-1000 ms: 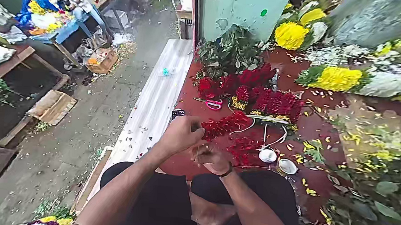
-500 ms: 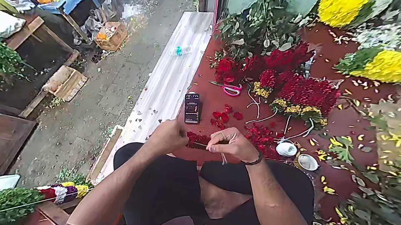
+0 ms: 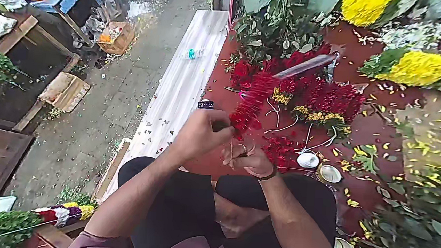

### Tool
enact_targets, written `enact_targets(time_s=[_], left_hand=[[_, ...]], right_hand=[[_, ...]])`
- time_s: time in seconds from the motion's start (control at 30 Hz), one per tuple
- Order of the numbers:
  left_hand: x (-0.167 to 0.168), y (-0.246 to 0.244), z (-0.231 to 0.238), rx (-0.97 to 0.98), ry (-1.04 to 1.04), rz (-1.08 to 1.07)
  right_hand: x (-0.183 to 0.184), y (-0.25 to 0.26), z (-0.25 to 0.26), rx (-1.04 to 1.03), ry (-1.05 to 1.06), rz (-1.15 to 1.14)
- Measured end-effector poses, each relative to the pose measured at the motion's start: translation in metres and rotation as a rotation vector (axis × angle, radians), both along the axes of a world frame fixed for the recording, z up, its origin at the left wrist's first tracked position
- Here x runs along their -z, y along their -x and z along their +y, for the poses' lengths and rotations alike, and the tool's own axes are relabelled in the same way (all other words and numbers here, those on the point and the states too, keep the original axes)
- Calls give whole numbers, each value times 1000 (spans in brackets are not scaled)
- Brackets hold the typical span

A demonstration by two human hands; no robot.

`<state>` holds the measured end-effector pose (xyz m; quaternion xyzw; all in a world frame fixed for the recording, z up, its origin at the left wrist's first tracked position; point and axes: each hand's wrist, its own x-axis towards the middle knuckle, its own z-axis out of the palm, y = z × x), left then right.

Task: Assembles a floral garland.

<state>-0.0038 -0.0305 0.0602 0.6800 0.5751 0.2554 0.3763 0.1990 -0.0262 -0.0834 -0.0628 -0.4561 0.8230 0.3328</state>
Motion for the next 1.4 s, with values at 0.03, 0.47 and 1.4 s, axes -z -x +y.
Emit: enact_targets(time_s=[0.03, 0.47, 1.4], left_hand=[[6, 6, 0, -42, -23, 104], [51, 80, -87, -140, 182, 209], [61, 192, -29, -259, 395, 374]], right_hand=[[-3, -4, 6, 25, -39, -18], [-12, -11, 15, -98, -289, -378], [64, 17, 47, -114, -138, -867]])
